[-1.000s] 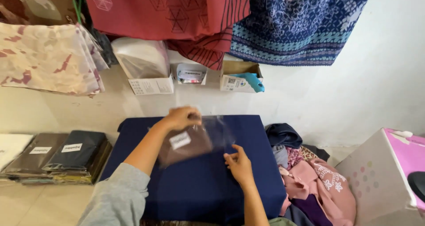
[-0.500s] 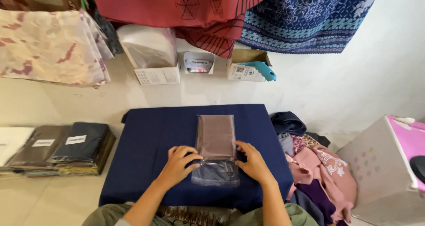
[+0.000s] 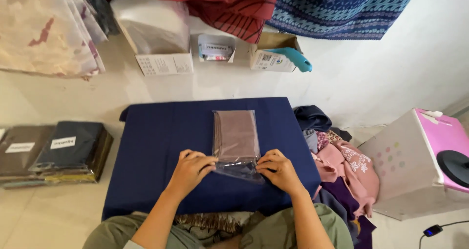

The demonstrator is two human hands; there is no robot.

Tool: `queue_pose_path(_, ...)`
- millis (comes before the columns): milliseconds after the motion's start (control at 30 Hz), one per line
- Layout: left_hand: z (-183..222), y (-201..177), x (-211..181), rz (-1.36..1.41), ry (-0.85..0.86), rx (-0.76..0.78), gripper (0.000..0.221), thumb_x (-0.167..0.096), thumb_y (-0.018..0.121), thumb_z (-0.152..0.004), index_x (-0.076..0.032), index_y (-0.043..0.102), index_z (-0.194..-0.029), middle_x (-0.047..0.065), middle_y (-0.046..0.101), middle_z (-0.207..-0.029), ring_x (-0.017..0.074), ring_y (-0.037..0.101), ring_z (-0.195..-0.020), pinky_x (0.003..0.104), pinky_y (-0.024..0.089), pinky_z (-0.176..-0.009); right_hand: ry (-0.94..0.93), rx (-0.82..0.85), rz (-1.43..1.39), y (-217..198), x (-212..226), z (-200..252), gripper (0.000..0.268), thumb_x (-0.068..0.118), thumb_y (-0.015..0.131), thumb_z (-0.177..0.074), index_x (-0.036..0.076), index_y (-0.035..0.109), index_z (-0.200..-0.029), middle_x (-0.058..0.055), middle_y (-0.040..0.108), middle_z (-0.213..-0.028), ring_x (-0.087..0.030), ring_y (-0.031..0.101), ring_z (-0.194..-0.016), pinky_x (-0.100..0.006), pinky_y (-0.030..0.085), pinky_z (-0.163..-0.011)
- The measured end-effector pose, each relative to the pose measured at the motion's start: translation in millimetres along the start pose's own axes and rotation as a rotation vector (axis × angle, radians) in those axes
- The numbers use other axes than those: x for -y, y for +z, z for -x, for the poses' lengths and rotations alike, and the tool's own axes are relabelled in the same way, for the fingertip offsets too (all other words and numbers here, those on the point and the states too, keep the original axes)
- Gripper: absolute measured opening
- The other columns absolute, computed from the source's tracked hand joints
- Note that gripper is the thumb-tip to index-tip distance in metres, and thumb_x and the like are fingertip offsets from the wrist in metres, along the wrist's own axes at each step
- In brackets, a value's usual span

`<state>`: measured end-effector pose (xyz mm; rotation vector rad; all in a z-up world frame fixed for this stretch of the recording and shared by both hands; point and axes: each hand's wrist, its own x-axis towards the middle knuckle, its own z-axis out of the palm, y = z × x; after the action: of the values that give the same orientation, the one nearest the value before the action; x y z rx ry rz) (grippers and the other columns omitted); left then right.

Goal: Cleaning fabric with a lint roller, folding it neatly, and placing it into a plastic sleeve for retail packaging.

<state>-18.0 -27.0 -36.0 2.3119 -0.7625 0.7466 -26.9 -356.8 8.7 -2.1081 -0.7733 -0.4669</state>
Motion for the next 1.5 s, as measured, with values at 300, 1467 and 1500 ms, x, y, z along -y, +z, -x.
queue_pose_path(300,-1.7,-8.9,-12.5,-0.005,-0.095,0.040,0.005,-0.031,0.072,-0.093,-0.029,0.076,-0.095,-0.005,0.078,-0.076,0.0108,0.069,-0.095,0.038,0.037,-0.101,0.178,-0.034,-0.075,-4.3,-19.8,13.0,0.010,0.001,0.086,-0.073,0.009,0.086,-0.079,-0.007,0.084,-0.083,-0.027,0.072,-0.092,-0.039,0.057,-0.089)
queue_pose_path(1467,-63.3,0.4,-69.2,-0.235,-0.528,-0.147,0.052,-0.022,0.072,-0.080,-0.019,0.060,-0.131,0.005,0.076,-0.099,0.0334,0.072,-0.093,0.053,0.053,-0.082,0.561,-0.317,0.504,58.9,-53.8,-0.2,0.030,0.037,0.076,-0.089,0.018,0.069,-0.067,-0.004,0.064,-0.053,-0.031,0.069,-0.068,-0.039,0.047,-0.083)
queue_pose_path(1500,-74.7,0.2,-72.7,-0.216,-0.419,-0.224,0.054,-0.023,0.075,-0.077,-0.019,0.063,-0.129,0.007,0.073,-0.106,0.0358,0.070,-0.097,0.054,0.054,-0.079,0.546,-0.329,0.536,58.9,-54.4,-0.9,0.030,0.038,0.077,-0.087,0.019,0.068,-0.064,-0.002,0.064,-0.052,-0.030,0.069,-0.065,-0.038,0.049,-0.080)
